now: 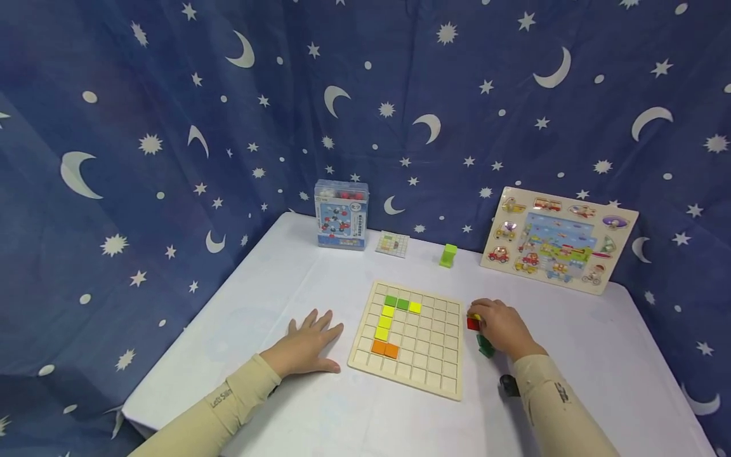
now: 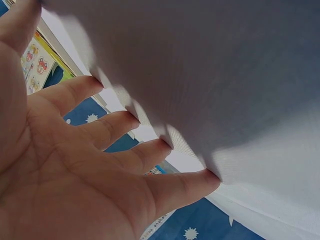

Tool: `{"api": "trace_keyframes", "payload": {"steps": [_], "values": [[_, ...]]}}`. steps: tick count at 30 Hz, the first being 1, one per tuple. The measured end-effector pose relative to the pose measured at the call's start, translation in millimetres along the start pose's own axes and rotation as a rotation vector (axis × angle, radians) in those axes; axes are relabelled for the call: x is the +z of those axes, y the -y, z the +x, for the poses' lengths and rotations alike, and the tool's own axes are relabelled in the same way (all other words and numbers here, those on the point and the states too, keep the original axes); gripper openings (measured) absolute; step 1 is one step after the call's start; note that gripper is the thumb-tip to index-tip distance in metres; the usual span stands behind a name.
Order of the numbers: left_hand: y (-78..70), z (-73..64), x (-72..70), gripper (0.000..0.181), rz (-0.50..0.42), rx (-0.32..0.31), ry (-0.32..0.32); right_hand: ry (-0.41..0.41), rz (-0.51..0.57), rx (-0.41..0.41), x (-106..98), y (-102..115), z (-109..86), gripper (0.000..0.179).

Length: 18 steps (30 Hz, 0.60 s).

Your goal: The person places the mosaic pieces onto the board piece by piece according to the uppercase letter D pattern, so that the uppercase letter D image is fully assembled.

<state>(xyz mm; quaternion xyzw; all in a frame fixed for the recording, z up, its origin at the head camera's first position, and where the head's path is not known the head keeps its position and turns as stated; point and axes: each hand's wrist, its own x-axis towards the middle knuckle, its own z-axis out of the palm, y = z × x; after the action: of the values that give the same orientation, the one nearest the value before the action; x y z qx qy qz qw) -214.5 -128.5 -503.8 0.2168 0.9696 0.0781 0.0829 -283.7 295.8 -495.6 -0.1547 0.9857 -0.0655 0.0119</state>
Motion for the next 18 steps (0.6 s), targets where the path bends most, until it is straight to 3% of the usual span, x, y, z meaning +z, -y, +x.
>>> {"api": "trace_keyframes", "payload": {"steps": [8, 18], "values": [[-3.8, -1.5, -3.3, 0.088, -0.007, 0.014, -0.014, 0.066, 0.034, 0.013, -2.7, -1.7, 5.9, 0.035], [-3.2, 0.1, -1.4, 0.089, 0.003, 0.014, -0.006, 0.112, 0.015, 0.053, -1.9, -6.7, 3.0, 0.021]]}}
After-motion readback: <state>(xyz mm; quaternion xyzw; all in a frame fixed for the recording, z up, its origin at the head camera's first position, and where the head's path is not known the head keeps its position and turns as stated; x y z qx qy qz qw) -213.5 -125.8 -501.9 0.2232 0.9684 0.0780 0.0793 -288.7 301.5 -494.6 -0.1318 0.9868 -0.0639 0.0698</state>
